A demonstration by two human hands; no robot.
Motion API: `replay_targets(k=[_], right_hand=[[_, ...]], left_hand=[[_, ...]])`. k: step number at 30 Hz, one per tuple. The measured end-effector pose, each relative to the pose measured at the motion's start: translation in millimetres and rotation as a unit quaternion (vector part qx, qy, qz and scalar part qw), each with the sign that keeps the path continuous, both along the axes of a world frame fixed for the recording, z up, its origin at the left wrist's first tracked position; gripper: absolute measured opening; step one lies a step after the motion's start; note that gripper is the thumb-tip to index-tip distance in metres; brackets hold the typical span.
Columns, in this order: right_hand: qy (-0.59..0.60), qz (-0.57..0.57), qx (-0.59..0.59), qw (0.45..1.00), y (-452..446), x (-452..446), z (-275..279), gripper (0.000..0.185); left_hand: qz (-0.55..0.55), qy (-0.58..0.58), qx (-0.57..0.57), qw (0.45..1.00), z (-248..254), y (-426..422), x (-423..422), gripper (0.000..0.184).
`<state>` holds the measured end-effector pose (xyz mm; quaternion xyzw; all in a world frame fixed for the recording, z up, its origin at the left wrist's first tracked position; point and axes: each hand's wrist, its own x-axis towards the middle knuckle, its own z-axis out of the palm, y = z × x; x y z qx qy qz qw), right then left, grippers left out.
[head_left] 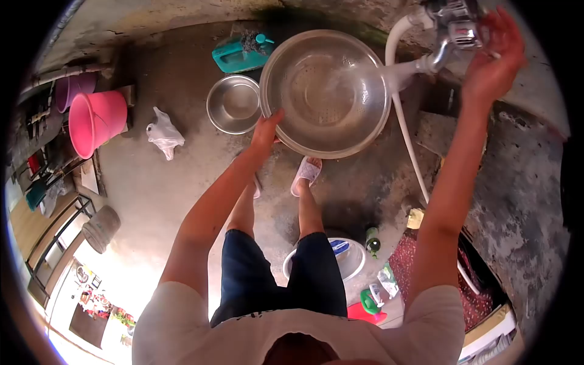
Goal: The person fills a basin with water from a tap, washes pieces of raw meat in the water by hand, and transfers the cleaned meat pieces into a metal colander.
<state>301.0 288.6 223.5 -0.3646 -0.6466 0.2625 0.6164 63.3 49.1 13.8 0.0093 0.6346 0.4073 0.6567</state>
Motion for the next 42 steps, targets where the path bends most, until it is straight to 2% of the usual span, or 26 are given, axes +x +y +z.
replay_targets(k=[1,2,3,4,6,7,9,10,12,13,15,16,21,23,24,25,26,27,28,30,32,34,36,39,41,42], right_hand=[[0.064,0.006,-0.035,0.997,-6.7,1.9,-11.0,0.045],[0.222,0.069,-0.134,0.963,-38.7,0.3,-26.5,0.033],[0.240,0.095,-0.235,0.937,-67.5,0.7,-58.2,0.028],[0.145,0.125,-0.385,0.903,-97.7,0.2,-93.1,0.023],[-0.054,0.158,-0.620,0.767,-138.6,-2.2,-168.5,0.014],[-0.170,0.081,-0.612,0.768,-135.7,3.5,-235.8,0.017],[-0.132,-0.015,-0.479,0.868,-109.6,-13.8,-296.7,0.020],[-0.070,0.052,-0.527,0.845,-120.8,-28.4,-335.3,0.020],[0.064,0.263,-0.635,0.724,-147.2,-69.9,-281.6,0.020],[-0.110,0.282,-0.568,0.765,-163.4,-66.6,-289.3,0.020],[-0.387,0.265,-0.561,0.682,-149.6,-9.4,-282.4,0.022],[-0.330,0.272,-0.558,0.711,-143.6,-14.2,-285.5,0.021],[-0.012,0.290,-0.528,0.798,-136.7,-63.9,-313.6,0.021],[-0.199,0.380,-0.351,0.832,-176.6,-29.3,-350.7,0.023],[-0.276,0.303,-0.627,0.662,-160.6,1.7,-320.2,0.020],[-0.408,0.232,-0.592,0.655,-128.0,4.4,-277.7,0.017],[-0.365,0.138,-0.427,0.815,-109.1,20.9,-348.6,0.017],[-0.302,0.035,-0.240,0.922,-97.9,36.8,-417.8,0.017],[-0.243,0.096,-0.329,0.908,-112.1,16.6,-402.7,0.017],[-0.114,0.212,-0.482,0.842,-150.9,-52.8,-329.5,0.017],[-0.251,0.310,-0.458,0.794,-194.8,-37.9,-288.2,0.015],[-0.201,0.287,-0.384,0.854,-211.6,10.0,-252.9,0.017],[-0.138,0.281,-0.412,0.856,-190.5,47.2,-152.6,0.014],[-0.357,0.155,-0.128,0.912,-122.7,87.0,-22.7,0.014],[-0.426,0.061,0.053,0.901,-78.0,94.6,32.5,0.021],[-0.467,0.029,0.122,0.875,-56.8,92.6,55.1,0.026]], left_hand=[[-0.007,0.019,0.002,1.000,5.4,12.2,8.0,0.039],[-0.016,0.041,-0.003,0.999,10.6,14.8,12.6,0.038],[-0.040,0.070,-0.021,0.996,12.5,12.4,14.7,0.037],[-0.060,0.099,-0.035,0.993,11.7,12.5,18.1,0.037],[-0.094,0.111,-0.052,0.988,4.8,10.4,18.6,0.036],[-0.112,0.087,-0.064,0.988,0.1,0.7,23.9,0.037],[-0.099,0.056,-0.071,0.991,0.2,-9.0,41.8,0.037],[-0.070,0.051,-0.064,0.994,1.6,-5.0,57.0,0.036],[-0.058,0.067,-0.022,0.996,-16.0,0.4,59.8,0.032],[-0.053,0.090,-0.011,0.994,-15.4,9.3,51.0,0.032],[-0.035,0.137,0.008,0.990,-9.6,16.8,30.9,0.031],[-0.104,0.122,-0.012,0.987,-7.8,10.4,28.3,0.029],[-0.045,0.068,-0.046,0.996,-17.7,9.5,67.3,0.027],[-0.004,0.109,-0.070,0.992,-11.7,14.5,45.2,0.031],[-0.018,0.054,-0.045,0.997,-15.5,12.1,23.9,0.032],[-0.040,0.063,-0.052,0.996,-18.6,11.3,25.9,0.032],[-0.063,0.072,-0.062,0.994,-21.6,6.6,33.9,0.031],[-0.087,0.077,-0.076,0.990,-28.0,-1.4,45.2,0.030],[-0.023,0.010,-0.047,0.999,-51.1,-9.0,58.2,0.026],[-0.013,-0.036,-0.036,0.999,-73.1,-8.2,52.2,0.027],[0.008,-0.027,-0.097,0.995,-126.8,-10.2,24.7,0.037],[0.103,-0.064,-0.041,0.992,-123.0,15.3,1.5,0.048],[0.078,-0.070,-0.043,0.994,-131.5,44.5,-2.2,0.052],[0.072,-0.158,-0.016,0.985,-213.9,86.5,36.4,0.044],[0.066,-0.071,-0.062,0.993,-194.4,96.9,91.9,0.036],[0.048,-0.096,-0.065,0.992,-183.0,94.5,106.0,0.035]])
